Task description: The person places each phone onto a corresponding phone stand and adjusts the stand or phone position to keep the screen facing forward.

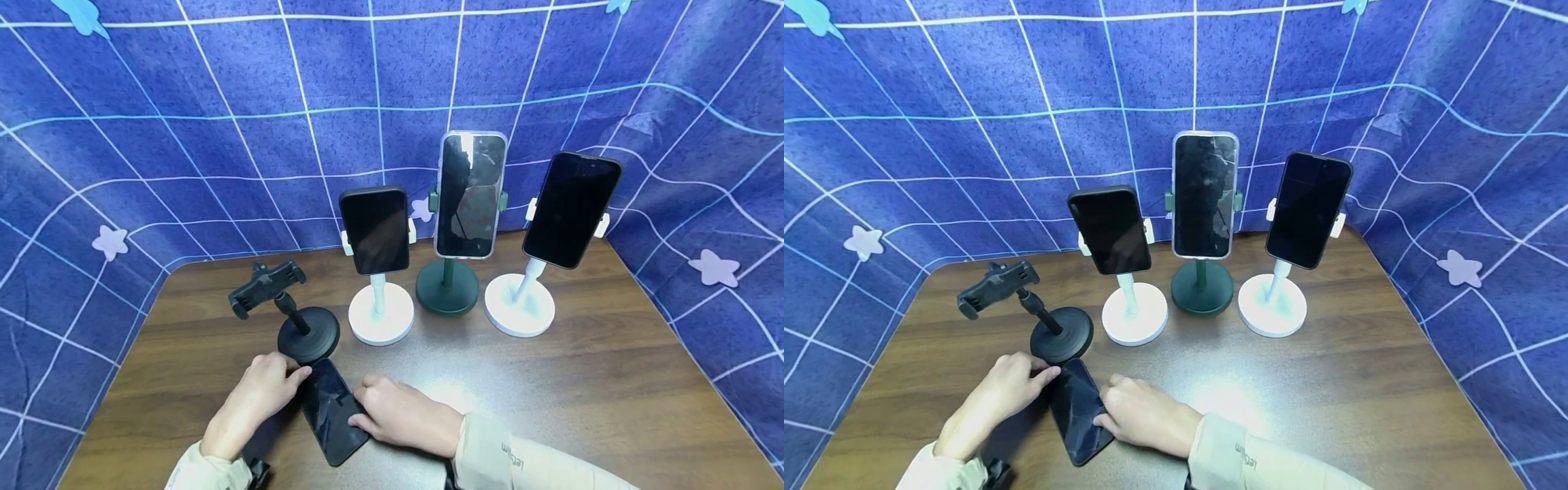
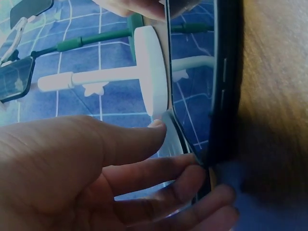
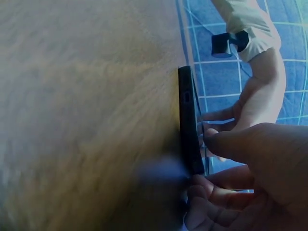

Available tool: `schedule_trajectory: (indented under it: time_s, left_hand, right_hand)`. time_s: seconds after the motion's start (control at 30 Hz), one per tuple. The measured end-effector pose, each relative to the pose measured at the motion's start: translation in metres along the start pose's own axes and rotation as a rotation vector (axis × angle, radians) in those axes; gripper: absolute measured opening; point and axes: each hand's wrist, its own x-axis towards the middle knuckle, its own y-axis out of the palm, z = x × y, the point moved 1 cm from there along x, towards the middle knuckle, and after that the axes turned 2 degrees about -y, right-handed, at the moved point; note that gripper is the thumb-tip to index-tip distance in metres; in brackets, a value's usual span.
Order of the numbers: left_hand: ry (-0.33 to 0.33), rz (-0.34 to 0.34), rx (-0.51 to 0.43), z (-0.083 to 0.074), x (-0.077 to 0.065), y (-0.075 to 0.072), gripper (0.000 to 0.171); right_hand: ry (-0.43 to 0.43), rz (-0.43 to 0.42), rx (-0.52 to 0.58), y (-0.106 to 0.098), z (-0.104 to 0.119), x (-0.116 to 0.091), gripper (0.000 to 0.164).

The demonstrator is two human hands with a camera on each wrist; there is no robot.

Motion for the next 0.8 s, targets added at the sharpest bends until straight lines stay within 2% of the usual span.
schedule_trajectory:
  time_s: [0.1,0.23,0.33,0.5,0.8]
  left_hand:
    - [-0.02,0.024,0.005,0.002,0.0,0.001,0.016]
    - [-0.016,0.017,0.003,0.003,0.0,0.003,0.014]
    - [-0.01,0.01,0.004,0.002,0.0,0.005,0.012]
    - [-0.01,0.011,0.009,-0.001,0.003,0.01,0.012]
    - [-0.087,-0.011,0.036,-0.004,0.0,0.01,0.015]
  right_hand:
    - [0.007,0.027,0.036,-0.001,0.002,-0.001,0.025]
    - [0.03,0.067,0.128,-0.002,0.004,-0.002,0.031]
    - [0.044,0.101,0.183,-0.004,0.004,-0.004,0.043]
    - [0.056,0.121,0.186,-0.004,0.003,-0.008,0.058]
    - [0.012,0.079,0.195,0.0,-0.001,0.001,0.065]
